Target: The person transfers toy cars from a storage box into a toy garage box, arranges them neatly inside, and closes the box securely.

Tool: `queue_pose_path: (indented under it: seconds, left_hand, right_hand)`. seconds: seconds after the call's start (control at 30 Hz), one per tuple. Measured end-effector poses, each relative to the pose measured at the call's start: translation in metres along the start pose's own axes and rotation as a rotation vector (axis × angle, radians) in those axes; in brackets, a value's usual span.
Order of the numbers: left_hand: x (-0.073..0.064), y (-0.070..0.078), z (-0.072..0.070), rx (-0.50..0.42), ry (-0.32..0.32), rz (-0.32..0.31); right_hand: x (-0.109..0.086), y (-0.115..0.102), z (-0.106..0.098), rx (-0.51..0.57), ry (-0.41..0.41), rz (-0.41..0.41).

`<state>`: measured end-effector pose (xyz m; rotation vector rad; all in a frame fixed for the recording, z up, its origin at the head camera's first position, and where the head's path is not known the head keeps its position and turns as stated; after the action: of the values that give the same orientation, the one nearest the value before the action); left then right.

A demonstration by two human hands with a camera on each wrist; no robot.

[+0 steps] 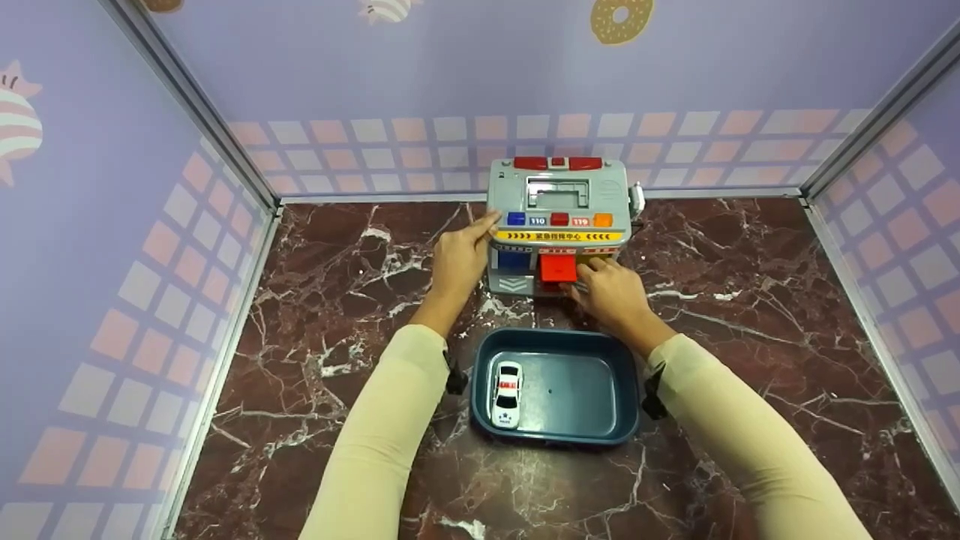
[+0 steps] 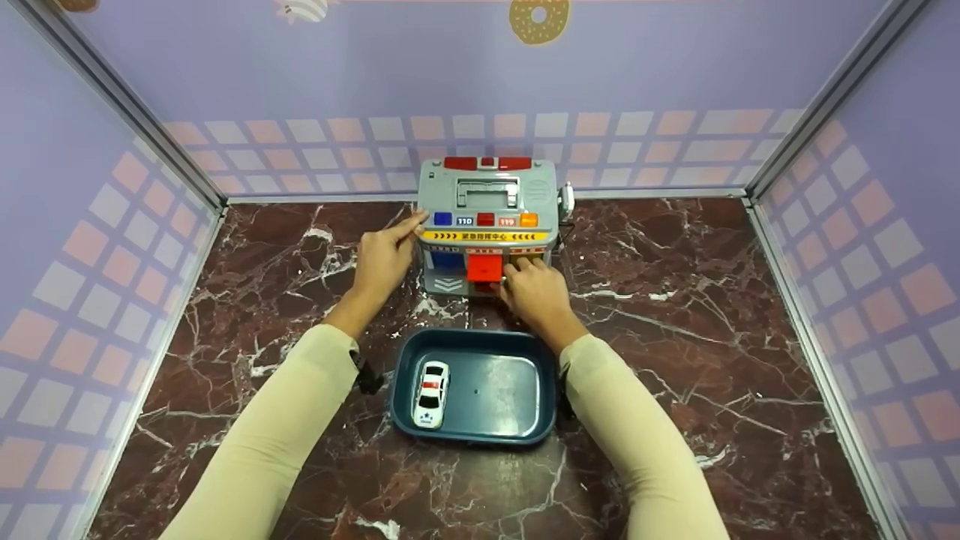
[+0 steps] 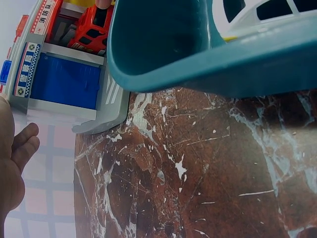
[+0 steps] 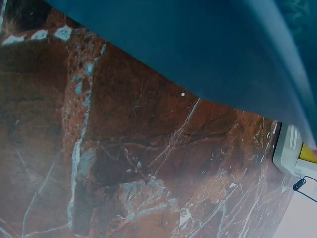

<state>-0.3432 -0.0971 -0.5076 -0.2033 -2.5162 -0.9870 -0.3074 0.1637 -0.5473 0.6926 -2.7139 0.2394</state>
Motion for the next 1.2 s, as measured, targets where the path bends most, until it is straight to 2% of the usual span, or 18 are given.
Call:
queue_pose_path:
  seconds: [0.47,0.57,0.77,1.03,1.2]
  left_hand:
    - [-0.001,-0.001,0.001,-0.015,0.007,0.009]
    - [0.0,-0.001,0.001,-0.016,-0.001,0.005]
    - [0.0,-0.001,0.001,0.004,-0.019,-0.028]
    - [0.0,-0.001,0.0,-0.001,-0.002,-0.009]
    - [-0.001,-0.001,0.0,-0.016,0.0,-0.002]
  right_hand:
    - [-0.004,0.002,0.003,0.12,-0.05,-0.085]
    - [-0.002,0.003,0.002,0.117,-0.077,-0.106]
    - [-0.003,0.004,0.002,0.039,-0.122,-0.185]
    - [-0.005,0.009,0.005,-0.013,-0.3,-0.17]
    - [-0.005,0.011,0.005,-0.022,-0.366,-0.132]
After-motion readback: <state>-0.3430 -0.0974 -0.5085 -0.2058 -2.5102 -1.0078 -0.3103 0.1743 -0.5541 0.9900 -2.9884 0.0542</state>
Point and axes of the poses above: each hand's wrist, its own x-axis towards the middle knuckle, its own z-axis out of the palm, y = z × x, the point moved 5 cm from there along x, towards the middle knuckle, and after that the axes turned 1 degree about -z, right-handed, at the moved point
